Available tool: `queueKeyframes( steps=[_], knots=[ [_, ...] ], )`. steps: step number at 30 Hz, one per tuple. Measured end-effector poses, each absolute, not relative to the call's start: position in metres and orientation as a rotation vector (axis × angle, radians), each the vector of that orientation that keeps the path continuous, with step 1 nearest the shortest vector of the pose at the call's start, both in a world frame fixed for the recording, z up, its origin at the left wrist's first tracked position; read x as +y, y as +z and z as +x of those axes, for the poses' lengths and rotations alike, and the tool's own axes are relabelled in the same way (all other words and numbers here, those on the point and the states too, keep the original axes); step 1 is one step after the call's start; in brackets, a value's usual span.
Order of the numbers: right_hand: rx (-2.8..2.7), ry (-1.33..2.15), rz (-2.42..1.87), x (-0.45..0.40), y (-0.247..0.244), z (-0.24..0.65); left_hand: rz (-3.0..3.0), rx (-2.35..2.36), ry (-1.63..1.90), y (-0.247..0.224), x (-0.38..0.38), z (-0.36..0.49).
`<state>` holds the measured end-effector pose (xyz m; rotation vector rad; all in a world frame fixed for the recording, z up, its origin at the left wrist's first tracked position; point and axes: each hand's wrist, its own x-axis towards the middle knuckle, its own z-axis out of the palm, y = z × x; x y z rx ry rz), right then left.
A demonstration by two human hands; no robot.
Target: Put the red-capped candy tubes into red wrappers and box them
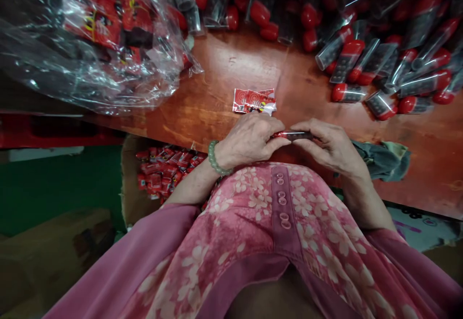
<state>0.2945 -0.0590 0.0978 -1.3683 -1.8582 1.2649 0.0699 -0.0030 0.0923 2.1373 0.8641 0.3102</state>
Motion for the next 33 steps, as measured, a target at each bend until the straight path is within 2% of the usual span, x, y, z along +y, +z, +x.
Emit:
queueKeyframes(
  steps=[4,7,13,21,28,33],
  knots=[
    [-1.357,1.615,-1.347,-0.060,0.078,0.286,1.638,1.050,0.597,0.086,-0.001,0.059],
    [-1.088,1.637,-1.321,-0.057,0.071,0.272,1.170,1.005,0.775,0.078,-0.004,0.054],
    [-0.973,1.618,-1.269,-0.041,0.069,0.245,0.652,0.965,0.826,0.068,-0.014,0.069],
    [-1.295,1.551,-1.317,-0.045,0.062,0.248,0.517,0.980,0.928,0.063,-0.007,0.081],
    [-1.428,1.312,-1.351,-0.040,0.061,0.241,0.538,1.091,0.972,0.052,-0.008,0.086],
    [-1.213,1.522,-1.197,-0.036,0.059,0.237,0.582,1.059,0.991,0.061,-0.002,0.081]
  ],
)
